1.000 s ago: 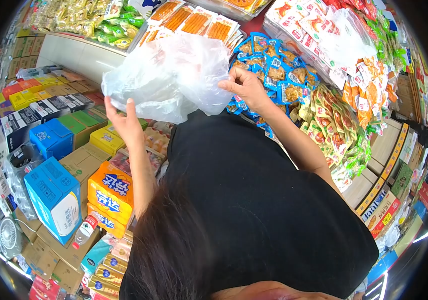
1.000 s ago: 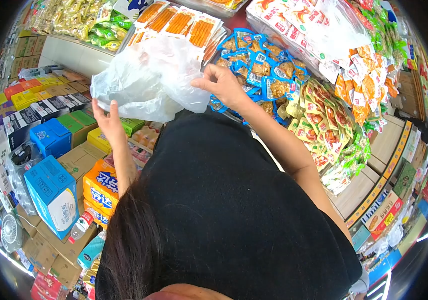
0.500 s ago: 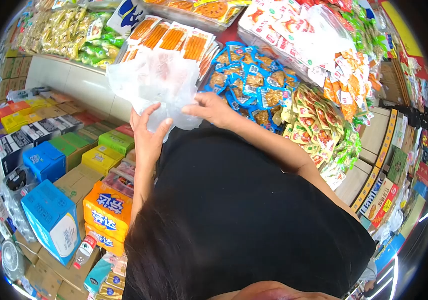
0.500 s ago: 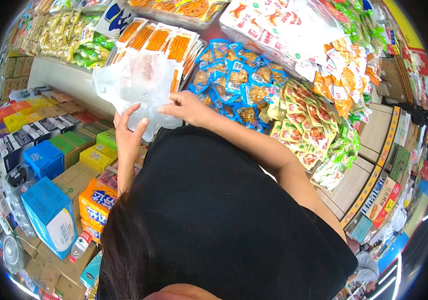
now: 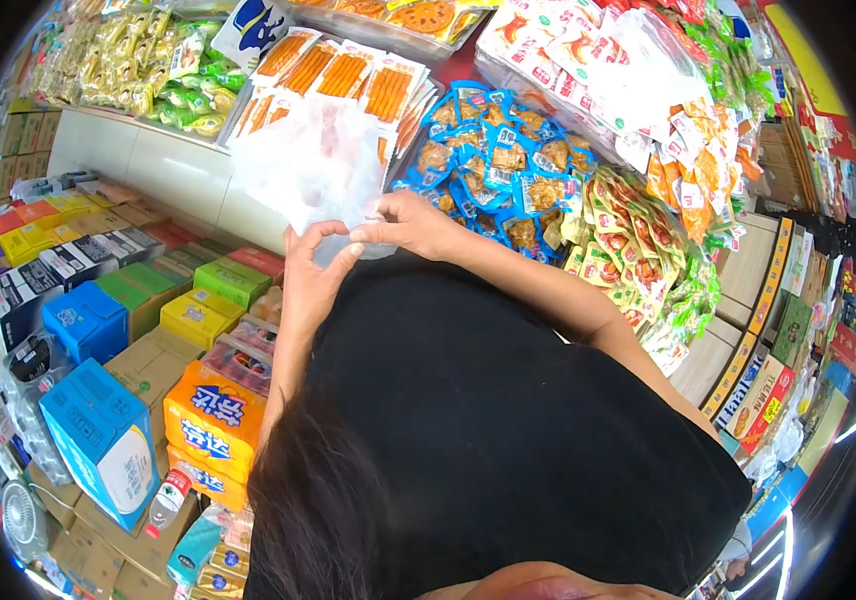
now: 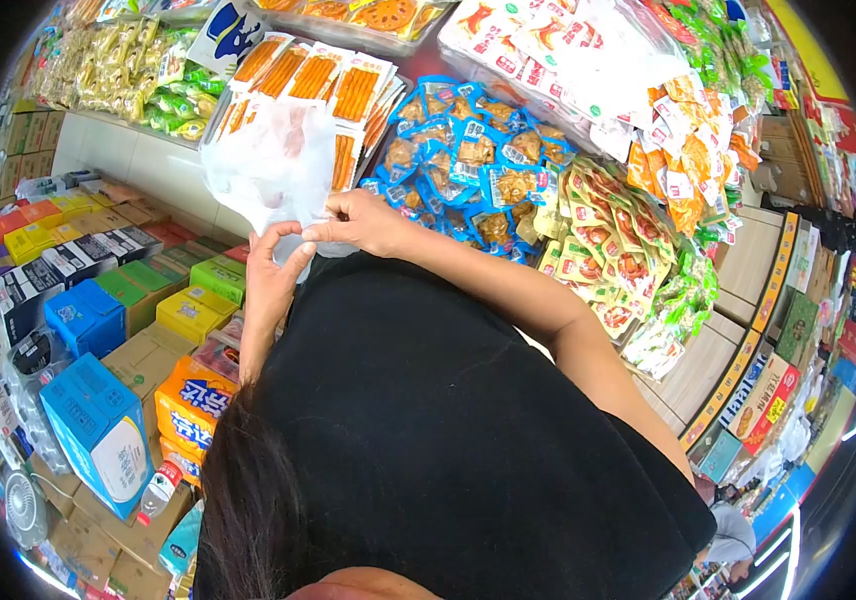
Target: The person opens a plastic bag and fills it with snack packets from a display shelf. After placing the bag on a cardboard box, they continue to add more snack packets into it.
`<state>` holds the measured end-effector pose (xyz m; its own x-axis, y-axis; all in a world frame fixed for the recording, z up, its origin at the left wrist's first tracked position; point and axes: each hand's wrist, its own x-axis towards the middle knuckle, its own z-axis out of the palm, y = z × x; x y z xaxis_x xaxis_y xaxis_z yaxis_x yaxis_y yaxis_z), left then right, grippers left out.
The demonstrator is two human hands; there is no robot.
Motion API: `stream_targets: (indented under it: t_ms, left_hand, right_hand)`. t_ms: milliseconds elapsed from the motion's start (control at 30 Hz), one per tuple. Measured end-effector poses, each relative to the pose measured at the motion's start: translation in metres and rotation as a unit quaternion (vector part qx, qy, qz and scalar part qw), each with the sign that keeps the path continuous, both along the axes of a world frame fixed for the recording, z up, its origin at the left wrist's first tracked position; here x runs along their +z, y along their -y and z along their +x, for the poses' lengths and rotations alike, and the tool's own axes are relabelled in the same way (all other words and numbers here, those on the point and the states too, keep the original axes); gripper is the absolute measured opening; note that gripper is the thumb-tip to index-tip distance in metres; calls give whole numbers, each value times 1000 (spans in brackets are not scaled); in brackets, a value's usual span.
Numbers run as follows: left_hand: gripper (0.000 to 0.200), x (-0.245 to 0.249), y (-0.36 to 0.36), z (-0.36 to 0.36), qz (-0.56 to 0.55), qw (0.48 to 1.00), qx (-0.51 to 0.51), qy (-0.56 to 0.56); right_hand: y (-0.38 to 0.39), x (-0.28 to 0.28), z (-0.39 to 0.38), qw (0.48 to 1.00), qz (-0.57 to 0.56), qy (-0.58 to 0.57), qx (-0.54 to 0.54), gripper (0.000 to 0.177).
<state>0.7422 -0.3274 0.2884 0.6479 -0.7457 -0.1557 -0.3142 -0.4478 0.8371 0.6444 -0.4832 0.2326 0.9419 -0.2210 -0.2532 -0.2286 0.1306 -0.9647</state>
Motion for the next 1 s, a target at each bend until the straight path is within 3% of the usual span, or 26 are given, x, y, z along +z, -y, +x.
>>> stream_targets:
  t_ms: [267, 333, 600, 833, 1000]
  left_hand:
    - [23, -2, -2, 9, -10, 998, -7, -54]
    - [21, -2, 0, 9, 3, 999, -41, 4]
    - [13, -12, 4, 8, -12, 1000, -13, 6]
    - [11, -25, -2, 18, -29, 989, 86, -118]
    - [11, -27, 2, 14, -9, 996, 48, -77]
  right_hand:
    - [1, -2, 1, 1000, 24, -5, -12, 49]
    - [0, -3, 2, 1000, 21, -4, -16, 49]
    - [-2, -11, 3, 999, 30, 13, -15, 50]
    - [3, -6, 3, 999, 27, -20, -23, 46]
    - [8, -9, 0, 995, 32, -92, 9, 34]
